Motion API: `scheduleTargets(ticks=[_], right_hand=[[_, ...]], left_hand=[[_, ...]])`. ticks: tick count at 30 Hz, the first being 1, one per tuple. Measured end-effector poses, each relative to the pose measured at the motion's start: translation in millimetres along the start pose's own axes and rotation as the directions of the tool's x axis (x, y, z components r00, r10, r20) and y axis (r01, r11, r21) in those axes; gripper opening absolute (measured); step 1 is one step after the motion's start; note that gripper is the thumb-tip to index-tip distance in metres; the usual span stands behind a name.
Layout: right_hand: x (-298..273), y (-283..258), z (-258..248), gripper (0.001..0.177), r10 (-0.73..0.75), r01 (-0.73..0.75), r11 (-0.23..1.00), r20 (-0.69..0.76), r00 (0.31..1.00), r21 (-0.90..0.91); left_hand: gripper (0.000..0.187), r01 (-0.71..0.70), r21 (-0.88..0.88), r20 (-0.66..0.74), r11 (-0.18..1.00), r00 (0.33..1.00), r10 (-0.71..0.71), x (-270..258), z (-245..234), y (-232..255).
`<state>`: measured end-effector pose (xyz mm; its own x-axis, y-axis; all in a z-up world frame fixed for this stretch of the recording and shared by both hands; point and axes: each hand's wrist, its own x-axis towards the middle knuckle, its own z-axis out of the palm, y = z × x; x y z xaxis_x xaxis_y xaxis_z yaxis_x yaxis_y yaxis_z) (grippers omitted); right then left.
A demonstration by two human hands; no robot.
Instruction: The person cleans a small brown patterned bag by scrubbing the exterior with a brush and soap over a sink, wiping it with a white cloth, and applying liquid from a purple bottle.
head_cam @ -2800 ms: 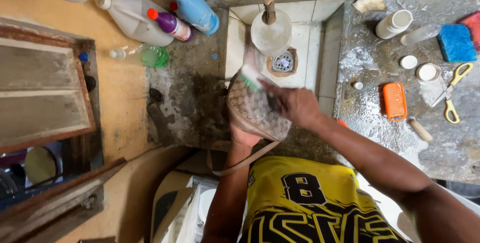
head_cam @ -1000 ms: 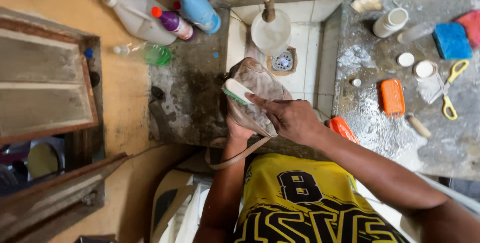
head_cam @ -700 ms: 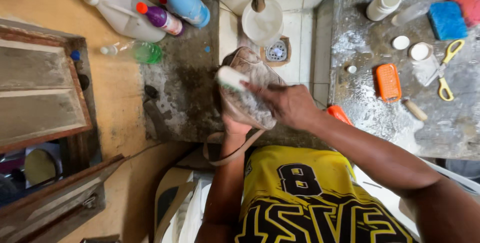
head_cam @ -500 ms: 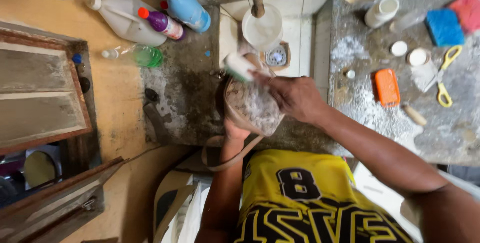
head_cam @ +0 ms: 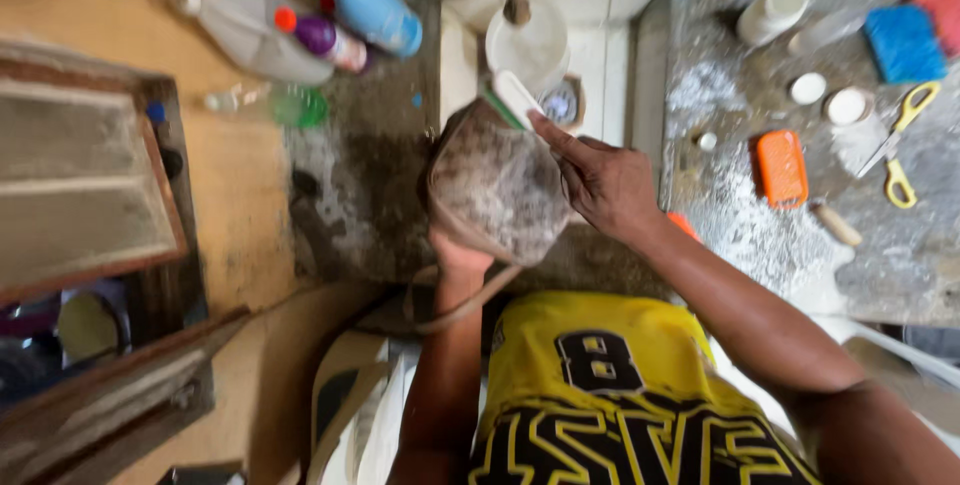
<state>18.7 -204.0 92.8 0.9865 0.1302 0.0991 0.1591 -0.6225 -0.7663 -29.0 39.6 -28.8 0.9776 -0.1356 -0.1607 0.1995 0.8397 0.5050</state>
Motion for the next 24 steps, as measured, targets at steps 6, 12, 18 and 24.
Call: scheduleTargets(ticks=[6, 12, 18, 24], right_hand=[[9, 12, 10, 0.074, -0.108, 0.158, 0.96, 0.214, 0.971, -0.231], [12, 13, 22, 0.062, -0.257, 0.268, 0.958, 0.105, 0.961, -0.106], [-7, 29, -1, 0.06, -0.241, 0.269, 0.957, 0.215, 0.947, -0.112], [14, 9, 30, 0.06, -0.283, 0.324, 0.929, 0.222, 0.933, -0.178]], left_hand=[[0.072, 0.047, -0.031, 0.006, 0.998, 0.999, -0.047, 3, 5, 7], [0.076, 0.065, -0.051, 0.027, 0.997, 0.998, -0.063, 3, -10, 0], [0.074, -0.055, 0.023, 0.027, 0.998, 0.998, 0.054, 0, -1, 19], [0.075, -0.017, -0.004, 0.04, 1.0, 0.999, 0.018, 4, 2, 4]])
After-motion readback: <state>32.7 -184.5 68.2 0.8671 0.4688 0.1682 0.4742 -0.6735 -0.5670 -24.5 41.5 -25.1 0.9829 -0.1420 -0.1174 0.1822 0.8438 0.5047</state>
